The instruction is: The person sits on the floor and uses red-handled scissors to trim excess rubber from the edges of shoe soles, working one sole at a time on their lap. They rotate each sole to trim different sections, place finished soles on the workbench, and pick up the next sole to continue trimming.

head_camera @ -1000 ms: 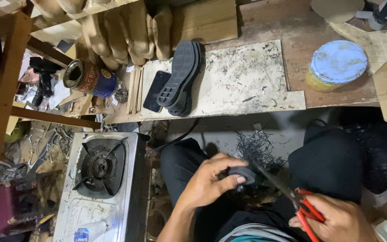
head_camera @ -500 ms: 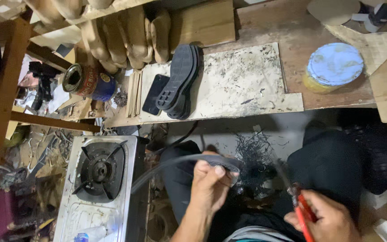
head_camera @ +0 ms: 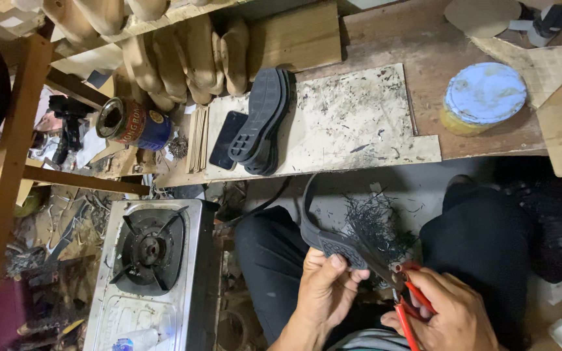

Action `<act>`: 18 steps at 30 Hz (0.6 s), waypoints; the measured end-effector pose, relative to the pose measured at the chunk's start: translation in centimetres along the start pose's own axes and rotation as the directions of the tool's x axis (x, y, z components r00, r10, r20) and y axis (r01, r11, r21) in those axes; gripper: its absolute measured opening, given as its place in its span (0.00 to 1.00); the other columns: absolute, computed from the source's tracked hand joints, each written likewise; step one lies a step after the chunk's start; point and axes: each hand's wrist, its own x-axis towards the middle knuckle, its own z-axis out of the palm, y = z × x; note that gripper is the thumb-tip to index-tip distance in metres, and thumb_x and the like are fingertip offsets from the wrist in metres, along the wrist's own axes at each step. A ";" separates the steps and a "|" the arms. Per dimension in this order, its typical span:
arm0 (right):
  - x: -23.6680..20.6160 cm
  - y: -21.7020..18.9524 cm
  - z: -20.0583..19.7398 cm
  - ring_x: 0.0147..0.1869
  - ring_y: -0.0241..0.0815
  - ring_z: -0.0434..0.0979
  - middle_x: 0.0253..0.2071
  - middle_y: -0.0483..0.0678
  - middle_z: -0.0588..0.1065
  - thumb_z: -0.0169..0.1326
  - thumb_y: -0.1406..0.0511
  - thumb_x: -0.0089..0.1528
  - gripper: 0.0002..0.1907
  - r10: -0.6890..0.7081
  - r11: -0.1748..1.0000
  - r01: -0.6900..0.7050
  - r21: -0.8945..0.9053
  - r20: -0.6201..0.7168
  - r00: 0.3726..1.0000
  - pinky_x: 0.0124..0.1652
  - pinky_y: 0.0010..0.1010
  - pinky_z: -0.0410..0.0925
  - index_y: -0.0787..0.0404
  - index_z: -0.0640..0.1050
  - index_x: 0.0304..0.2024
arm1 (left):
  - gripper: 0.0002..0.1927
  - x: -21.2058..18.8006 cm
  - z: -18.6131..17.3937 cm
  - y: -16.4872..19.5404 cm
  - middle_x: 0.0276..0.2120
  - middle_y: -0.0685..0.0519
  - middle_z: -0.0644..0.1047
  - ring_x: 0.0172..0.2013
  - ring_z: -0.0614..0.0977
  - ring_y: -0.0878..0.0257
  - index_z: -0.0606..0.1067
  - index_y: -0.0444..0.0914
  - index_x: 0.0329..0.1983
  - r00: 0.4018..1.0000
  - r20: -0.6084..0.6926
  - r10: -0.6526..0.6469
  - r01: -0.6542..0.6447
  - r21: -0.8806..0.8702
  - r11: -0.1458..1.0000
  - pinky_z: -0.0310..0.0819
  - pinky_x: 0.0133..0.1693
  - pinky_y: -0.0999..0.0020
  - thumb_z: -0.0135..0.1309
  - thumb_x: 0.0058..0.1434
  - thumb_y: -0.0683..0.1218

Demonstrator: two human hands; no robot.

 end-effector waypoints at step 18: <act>-3.2 6.4 -0.6 0.26 0.34 0.86 0.26 0.47 0.81 0.74 0.64 0.42 0.30 0.306 0.881 -0.358 0.311 0.204 0.930 0.29 0.27 0.80 0.63 0.81 0.46 | 0.18 -0.6 -3.2 1.3 0.46 0.48 0.83 0.44 0.83 0.63 0.78 0.30 0.53 0.991 0.068 -0.116 0.069 0.489 0.870 0.80 0.50 0.64 0.64 0.59 0.34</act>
